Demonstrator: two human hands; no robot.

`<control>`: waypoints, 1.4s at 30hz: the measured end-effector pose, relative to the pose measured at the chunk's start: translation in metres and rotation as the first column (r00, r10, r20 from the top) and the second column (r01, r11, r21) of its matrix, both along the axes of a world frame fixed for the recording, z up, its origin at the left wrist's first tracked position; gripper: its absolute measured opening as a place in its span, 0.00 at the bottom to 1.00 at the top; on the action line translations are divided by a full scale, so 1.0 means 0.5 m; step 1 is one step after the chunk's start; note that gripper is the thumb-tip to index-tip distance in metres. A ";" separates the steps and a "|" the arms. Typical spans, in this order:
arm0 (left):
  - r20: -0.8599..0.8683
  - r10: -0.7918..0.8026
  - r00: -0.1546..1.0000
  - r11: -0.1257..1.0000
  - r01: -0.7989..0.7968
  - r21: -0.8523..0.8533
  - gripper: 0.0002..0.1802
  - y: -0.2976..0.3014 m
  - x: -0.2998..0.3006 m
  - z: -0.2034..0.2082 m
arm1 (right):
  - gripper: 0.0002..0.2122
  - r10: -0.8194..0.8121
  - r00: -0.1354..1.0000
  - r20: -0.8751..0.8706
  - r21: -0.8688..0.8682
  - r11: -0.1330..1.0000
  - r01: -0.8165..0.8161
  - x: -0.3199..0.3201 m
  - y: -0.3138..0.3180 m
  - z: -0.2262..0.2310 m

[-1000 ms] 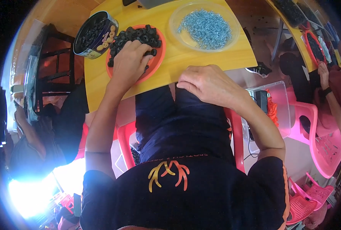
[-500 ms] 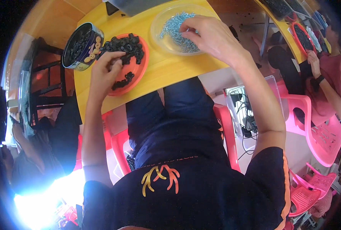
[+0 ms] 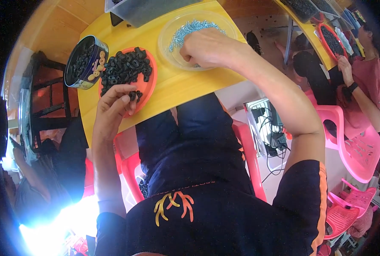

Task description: The person assembles garment accessories by hand, inserting small blue beads into black plastic ring components.

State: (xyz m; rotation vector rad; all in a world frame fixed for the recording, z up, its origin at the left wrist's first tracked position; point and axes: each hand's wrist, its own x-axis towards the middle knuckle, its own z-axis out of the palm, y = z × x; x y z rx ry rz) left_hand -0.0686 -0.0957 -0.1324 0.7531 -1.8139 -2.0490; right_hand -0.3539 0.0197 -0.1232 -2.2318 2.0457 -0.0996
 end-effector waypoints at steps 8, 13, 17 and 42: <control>0.033 0.008 0.999 0.999 -0.009 0.045 0.12 0.032 -0.017 0.011 | 0.06 -0.029 1.000 -0.008 -0.030 0.999 0.029 0.022 -0.036 -0.022; -0.012 -0.007 1.000 0.991 0.009 0.135 0.13 0.027 -0.023 0.001 | 0.05 -0.065 0.992 0.111 -0.161 0.983 0.082 0.003 -0.030 -0.031; -0.099 0.022 0.995 0.959 0.007 0.284 0.14 0.024 -0.031 -0.009 | 0.04 -0.017 0.987 0.162 -0.177 0.983 0.046 -0.002 -0.021 -0.023; -0.299 0.100 0.949 0.975 -0.034 0.219 0.14 0.064 -0.052 -0.030 | 0.09 -0.208 0.548 0.810 -0.039 0.914 0.403 0.008 -0.016 -0.034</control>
